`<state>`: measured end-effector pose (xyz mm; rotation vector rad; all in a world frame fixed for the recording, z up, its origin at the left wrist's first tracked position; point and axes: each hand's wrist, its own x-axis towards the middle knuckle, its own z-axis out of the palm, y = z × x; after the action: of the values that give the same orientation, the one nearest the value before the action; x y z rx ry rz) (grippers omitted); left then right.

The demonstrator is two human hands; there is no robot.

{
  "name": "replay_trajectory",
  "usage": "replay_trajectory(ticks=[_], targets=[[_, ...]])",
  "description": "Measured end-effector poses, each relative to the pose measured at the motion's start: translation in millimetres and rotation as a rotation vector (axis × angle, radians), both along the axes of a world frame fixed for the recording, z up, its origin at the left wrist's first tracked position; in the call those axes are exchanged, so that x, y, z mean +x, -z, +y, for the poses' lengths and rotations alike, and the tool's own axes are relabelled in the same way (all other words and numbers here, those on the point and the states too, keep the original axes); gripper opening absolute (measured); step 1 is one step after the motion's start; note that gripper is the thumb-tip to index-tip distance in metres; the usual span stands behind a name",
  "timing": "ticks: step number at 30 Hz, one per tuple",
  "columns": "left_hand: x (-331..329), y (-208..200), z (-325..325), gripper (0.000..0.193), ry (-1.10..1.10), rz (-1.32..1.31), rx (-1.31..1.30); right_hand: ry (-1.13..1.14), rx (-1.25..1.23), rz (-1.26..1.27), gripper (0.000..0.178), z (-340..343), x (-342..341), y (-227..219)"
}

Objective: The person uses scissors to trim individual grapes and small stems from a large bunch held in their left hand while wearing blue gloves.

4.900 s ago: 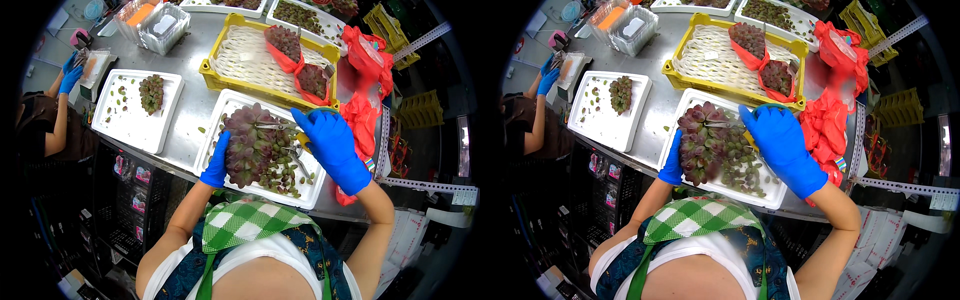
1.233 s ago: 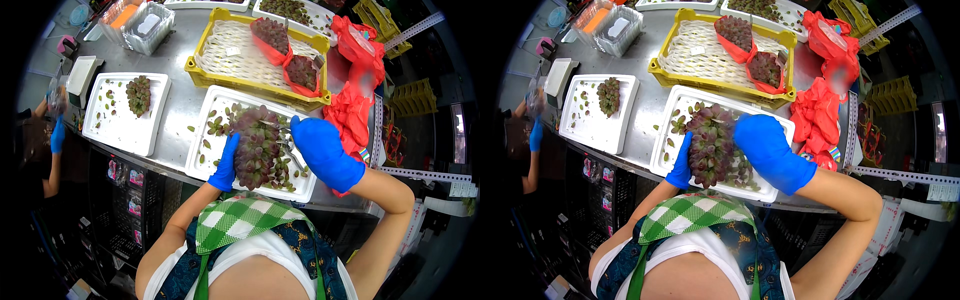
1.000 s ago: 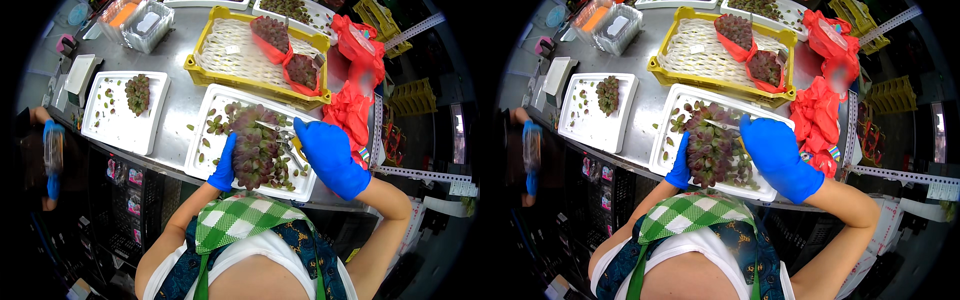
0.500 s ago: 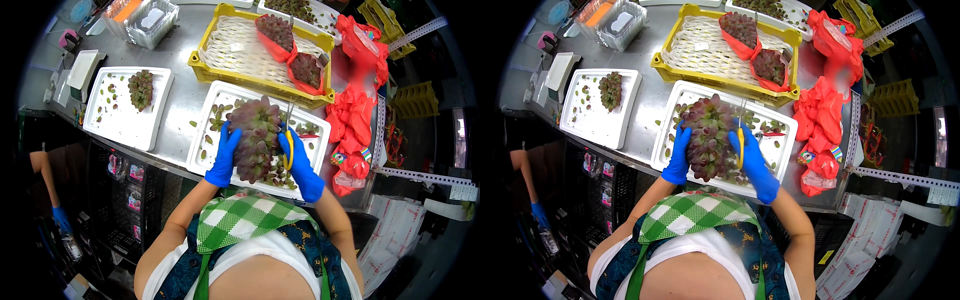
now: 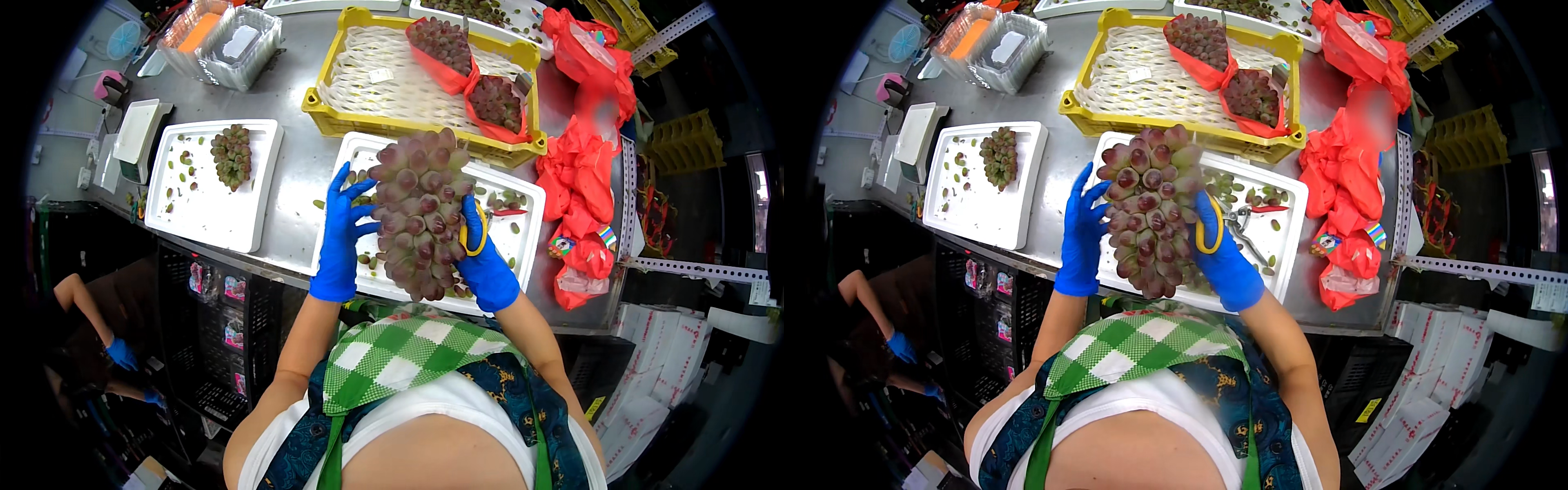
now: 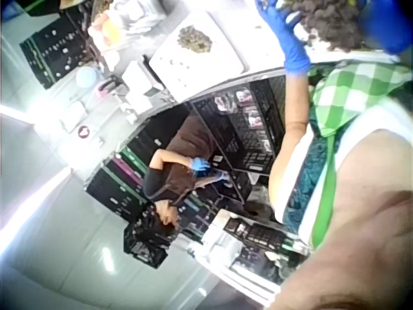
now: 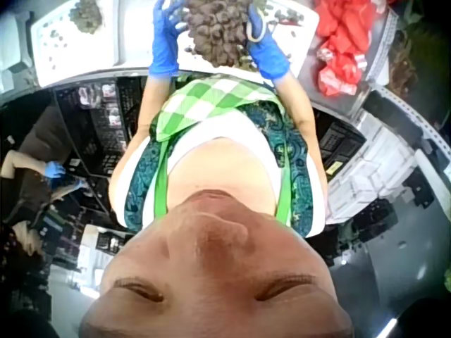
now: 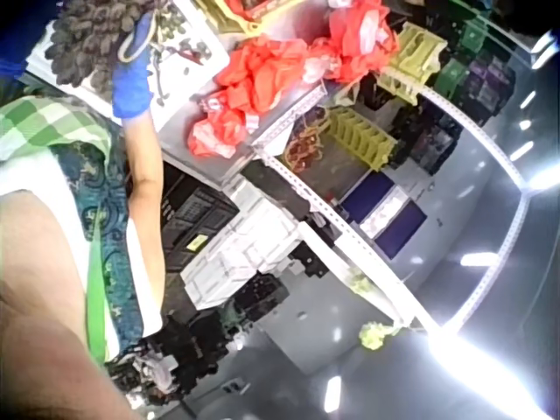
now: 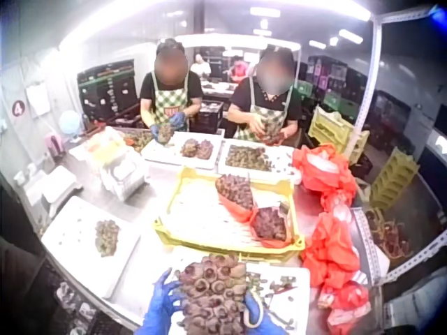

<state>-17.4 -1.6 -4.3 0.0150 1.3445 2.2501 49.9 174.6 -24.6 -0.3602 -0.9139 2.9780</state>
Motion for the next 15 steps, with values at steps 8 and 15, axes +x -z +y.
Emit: replay_trajectory(ticks=[8,15], targets=[[5.4,20.7,10.6,0.070,0.230,-0.353,0.759,-0.050,0.324,-0.009,0.037,-15.4,-17.5,-24.5],[2.3,5.4,19.2,0.054,0.010,-0.327,0.723,0.073,1.074,-0.035,0.051,-18.5,-15.6,-38.2]])
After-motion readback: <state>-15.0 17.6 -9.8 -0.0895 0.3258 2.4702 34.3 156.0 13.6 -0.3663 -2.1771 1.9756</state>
